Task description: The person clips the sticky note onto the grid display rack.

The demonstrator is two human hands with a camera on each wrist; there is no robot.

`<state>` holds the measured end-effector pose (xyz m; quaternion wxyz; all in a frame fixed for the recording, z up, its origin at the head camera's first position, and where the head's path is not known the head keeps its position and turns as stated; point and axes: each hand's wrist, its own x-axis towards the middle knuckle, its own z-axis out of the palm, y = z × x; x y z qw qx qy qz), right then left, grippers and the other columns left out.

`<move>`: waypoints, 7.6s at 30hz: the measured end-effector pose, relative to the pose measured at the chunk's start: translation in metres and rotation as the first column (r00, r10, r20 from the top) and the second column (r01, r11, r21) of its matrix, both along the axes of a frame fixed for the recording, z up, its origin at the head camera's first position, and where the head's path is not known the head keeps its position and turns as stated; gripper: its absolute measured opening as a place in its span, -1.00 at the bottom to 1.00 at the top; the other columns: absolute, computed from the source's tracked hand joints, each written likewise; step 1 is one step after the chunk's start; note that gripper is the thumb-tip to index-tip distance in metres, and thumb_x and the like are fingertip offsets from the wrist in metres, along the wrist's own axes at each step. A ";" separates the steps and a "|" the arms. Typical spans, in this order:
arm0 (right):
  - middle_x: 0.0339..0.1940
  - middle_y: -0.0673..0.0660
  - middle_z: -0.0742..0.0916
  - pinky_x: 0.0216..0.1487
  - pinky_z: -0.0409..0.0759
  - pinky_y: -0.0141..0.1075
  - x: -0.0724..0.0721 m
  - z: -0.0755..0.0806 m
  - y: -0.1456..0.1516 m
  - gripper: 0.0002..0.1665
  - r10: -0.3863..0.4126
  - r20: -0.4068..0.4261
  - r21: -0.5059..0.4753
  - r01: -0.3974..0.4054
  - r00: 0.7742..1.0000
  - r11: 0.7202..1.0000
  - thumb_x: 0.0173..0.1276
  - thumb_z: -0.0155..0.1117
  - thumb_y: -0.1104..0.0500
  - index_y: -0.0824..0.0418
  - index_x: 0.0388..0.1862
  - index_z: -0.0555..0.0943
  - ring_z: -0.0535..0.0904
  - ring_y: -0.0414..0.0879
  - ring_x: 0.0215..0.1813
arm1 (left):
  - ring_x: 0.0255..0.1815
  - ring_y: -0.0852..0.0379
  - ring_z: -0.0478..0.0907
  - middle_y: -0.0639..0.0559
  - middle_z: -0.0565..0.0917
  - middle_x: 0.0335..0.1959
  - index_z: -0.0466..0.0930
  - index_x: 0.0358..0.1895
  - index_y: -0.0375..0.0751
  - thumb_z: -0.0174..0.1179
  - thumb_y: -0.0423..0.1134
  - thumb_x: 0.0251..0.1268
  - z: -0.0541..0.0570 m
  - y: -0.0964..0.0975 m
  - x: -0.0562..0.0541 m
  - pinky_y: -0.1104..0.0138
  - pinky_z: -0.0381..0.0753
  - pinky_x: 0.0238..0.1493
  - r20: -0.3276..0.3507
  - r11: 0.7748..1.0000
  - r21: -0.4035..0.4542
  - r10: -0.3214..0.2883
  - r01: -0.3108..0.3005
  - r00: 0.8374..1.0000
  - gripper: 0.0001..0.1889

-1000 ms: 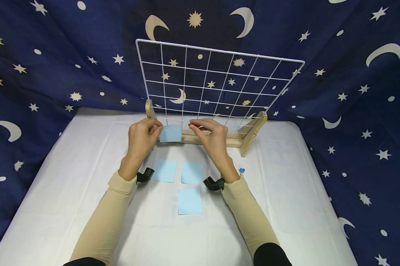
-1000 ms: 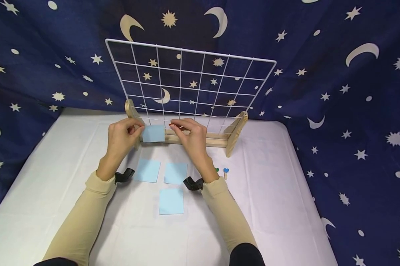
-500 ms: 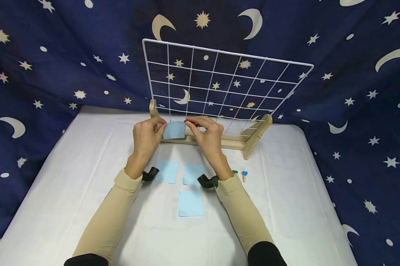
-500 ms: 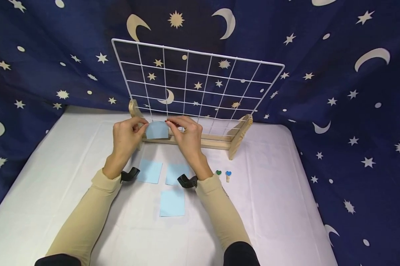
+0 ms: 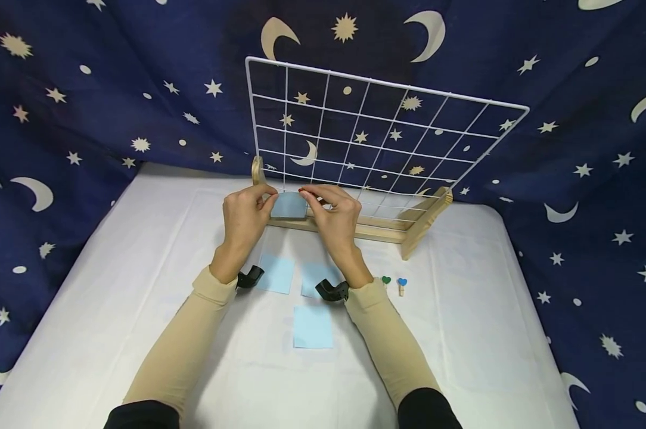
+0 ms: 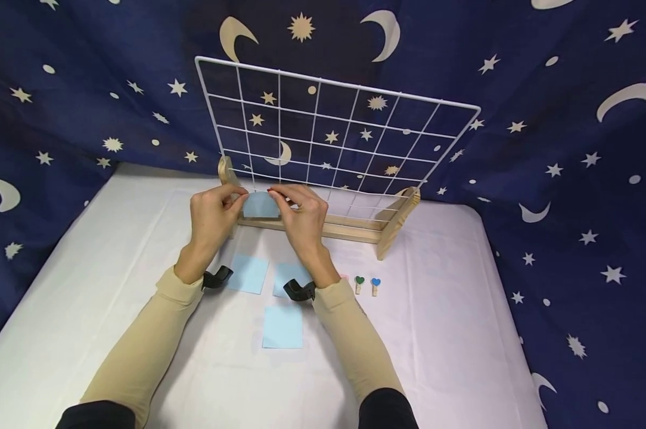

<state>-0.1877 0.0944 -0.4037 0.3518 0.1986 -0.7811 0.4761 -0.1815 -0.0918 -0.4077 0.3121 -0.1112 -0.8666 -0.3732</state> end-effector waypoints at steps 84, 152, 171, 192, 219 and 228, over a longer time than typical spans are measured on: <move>-0.29 0.32 0.85 -0.20 0.66 -0.51 0.090 -0.018 0.121 -0.84 -0.070 0.165 -0.022 0.074 0.984 0.997 0.36 0.35 0.52 0.42 -0.16 0.81 0.77 0.12 -0.36 | -0.71 0.16 0.29 -0.05 0.46 -0.74 0.82 -0.29 -0.29 0.39 -0.45 0.29 -0.007 -0.001 0.004 0.28 0.20 -0.60 -0.144 0.991 0.132 0.054 -0.034 0.988 -0.96; -0.07 0.42 0.77 0.23 0.56 -0.42 0.126 -0.056 0.233 -0.74 0.146 0.613 0.049 -0.222 0.776 0.974 0.23 0.54 0.46 0.46 -0.10 0.73 0.67 0.14 0.08 | -0.42 0.01 0.51 -0.01 0.60 -0.52 0.67 -0.39 -0.21 0.50 -0.42 0.18 -0.043 -0.034 0.043 0.18 0.45 -0.27 0.604 0.909 -0.164 -0.215 0.384 0.768 -0.84; -0.15 0.36 0.76 -0.21 0.72 -0.41 0.118 -0.075 0.247 -0.65 0.244 0.611 -0.169 -0.177 0.753 0.970 0.25 0.54 0.46 0.42 0.01 0.71 0.74 -0.06 -0.16 | -0.45 0.03 0.52 -0.05 0.64 -0.52 0.70 -0.38 -0.24 0.46 -0.45 0.23 -0.045 -0.032 0.040 0.22 0.43 -0.30 0.482 0.946 -0.096 -0.228 0.310 0.846 -0.88; -0.14 0.38 0.80 0.02 0.71 -0.44 0.107 -0.040 0.219 -0.73 0.173 0.528 -0.071 -0.160 0.832 0.985 0.24 0.53 0.47 0.36 -0.07 0.77 0.75 -0.14 -0.15 | -0.46 0.02 0.59 -0.09 0.71 -0.44 0.72 -0.32 -0.22 0.44 -0.44 0.26 -0.039 -0.009 0.036 0.22 0.51 -0.31 0.284 0.977 0.050 -0.214 0.209 0.934 -0.91; -0.19 0.17 0.84 -0.05 0.74 -0.24 0.062 0.001 0.147 -0.78 0.128 0.372 0.032 -0.151 0.919 0.988 0.30 0.53 0.38 0.25 -0.09 0.80 0.75 -0.12 -0.22 | -0.44 -0.01 0.62 -0.09 0.74 -0.40 0.75 -0.31 -0.24 0.46 -0.42 0.27 -0.011 0.037 0.014 0.22 0.52 -0.29 0.205 0.965 0.061 -0.264 0.257 0.942 -0.94; -0.19 0.37 0.81 -0.04 0.71 0.09 0.061 0.032 0.115 -0.81 0.065 0.306 0.082 -0.094 0.950 0.992 0.29 0.47 0.48 0.45 -0.11 0.75 0.75 0.20 -0.19 | -0.47 0.00 0.63 -0.10 0.73 -0.42 0.75 -0.34 -0.25 0.47 -0.46 0.23 -0.012 0.048 0.007 0.24 0.57 -0.32 0.138 0.965 0.077 -0.260 0.252 0.956 -0.91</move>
